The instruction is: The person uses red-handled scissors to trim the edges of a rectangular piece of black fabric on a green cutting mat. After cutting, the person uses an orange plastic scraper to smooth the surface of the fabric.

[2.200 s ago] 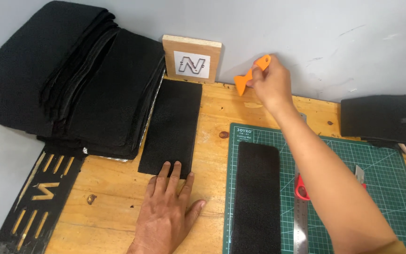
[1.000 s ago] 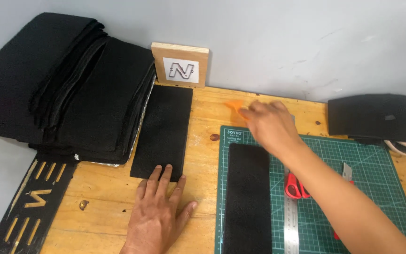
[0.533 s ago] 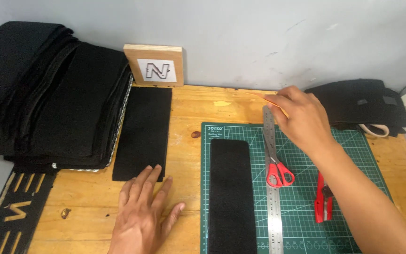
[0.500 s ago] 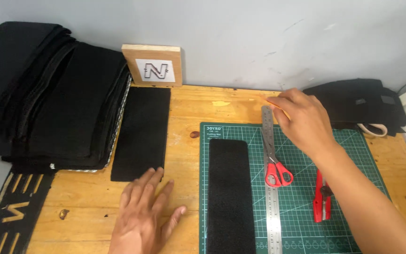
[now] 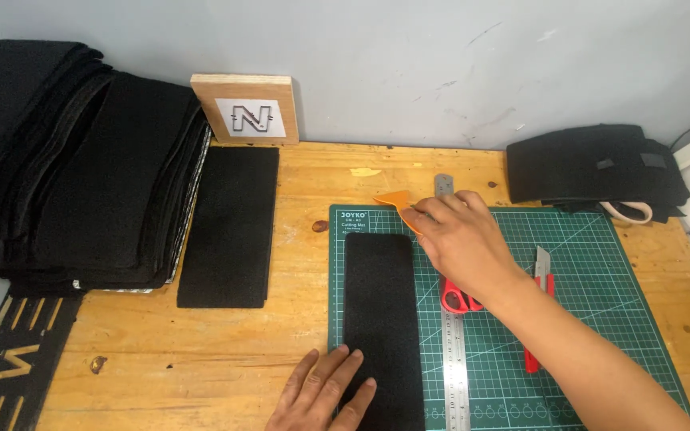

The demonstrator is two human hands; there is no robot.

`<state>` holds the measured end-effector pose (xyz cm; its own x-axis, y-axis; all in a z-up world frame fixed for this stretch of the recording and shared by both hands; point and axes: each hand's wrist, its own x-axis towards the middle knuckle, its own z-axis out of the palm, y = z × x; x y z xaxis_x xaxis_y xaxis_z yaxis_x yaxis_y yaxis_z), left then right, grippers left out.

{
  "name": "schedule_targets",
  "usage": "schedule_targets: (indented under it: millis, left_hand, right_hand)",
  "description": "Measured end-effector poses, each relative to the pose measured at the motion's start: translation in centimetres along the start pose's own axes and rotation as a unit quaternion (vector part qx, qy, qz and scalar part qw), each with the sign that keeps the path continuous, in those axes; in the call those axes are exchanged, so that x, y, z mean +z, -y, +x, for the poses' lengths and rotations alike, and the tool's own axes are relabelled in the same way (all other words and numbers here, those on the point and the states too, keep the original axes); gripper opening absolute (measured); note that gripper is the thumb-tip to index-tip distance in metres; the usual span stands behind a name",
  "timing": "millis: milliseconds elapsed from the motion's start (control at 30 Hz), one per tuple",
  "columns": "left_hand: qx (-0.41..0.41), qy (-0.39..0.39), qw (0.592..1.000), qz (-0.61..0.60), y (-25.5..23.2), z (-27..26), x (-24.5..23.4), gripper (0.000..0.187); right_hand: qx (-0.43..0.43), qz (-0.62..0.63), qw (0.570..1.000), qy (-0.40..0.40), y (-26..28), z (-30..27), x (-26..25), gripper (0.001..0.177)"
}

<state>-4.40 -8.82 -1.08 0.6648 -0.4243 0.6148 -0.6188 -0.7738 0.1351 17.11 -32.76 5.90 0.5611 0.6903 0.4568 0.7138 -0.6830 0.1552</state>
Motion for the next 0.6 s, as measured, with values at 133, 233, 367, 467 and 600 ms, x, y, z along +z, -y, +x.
schedule_targets:
  millis: [133,233,367,467,600]
  left_hand:
    - [-0.017,-0.034,0.999,0.001,-0.4,0.5,0.6,0.022]
    - [-0.020,-0.059,0.998,0.008,-0.3,0.2,1.3,0.019]
    - [0.004,-0.052,0.999,0.010,0.2,-0.6,1.9,0.018]
    - [-0.008,-0.040,0.999,-0.005,0.0,-0.5,1.6,0.020]
    - [-0.014,-0.042,0.999,-0.006,0.0,-0.5,1.6,0.018]
  right_hand:
    - [0.003,-0.010,1.000,0.023,-0.3,0.1,0.6,0.028]
    - [0.009,-0.009,0.999,0.044,-0.8,0.2,1.3,0.032]
    - [0.013,-0.012,0.998,0.055,-2.0,1.0,2.8,0.033]
    - [0.018,-0.004,0.998,0.055,-3.0,1.9,4.2,0.029]
    - [0.040,0.006,0.997,0.064,-5.2,3.3,7.1,0.033]
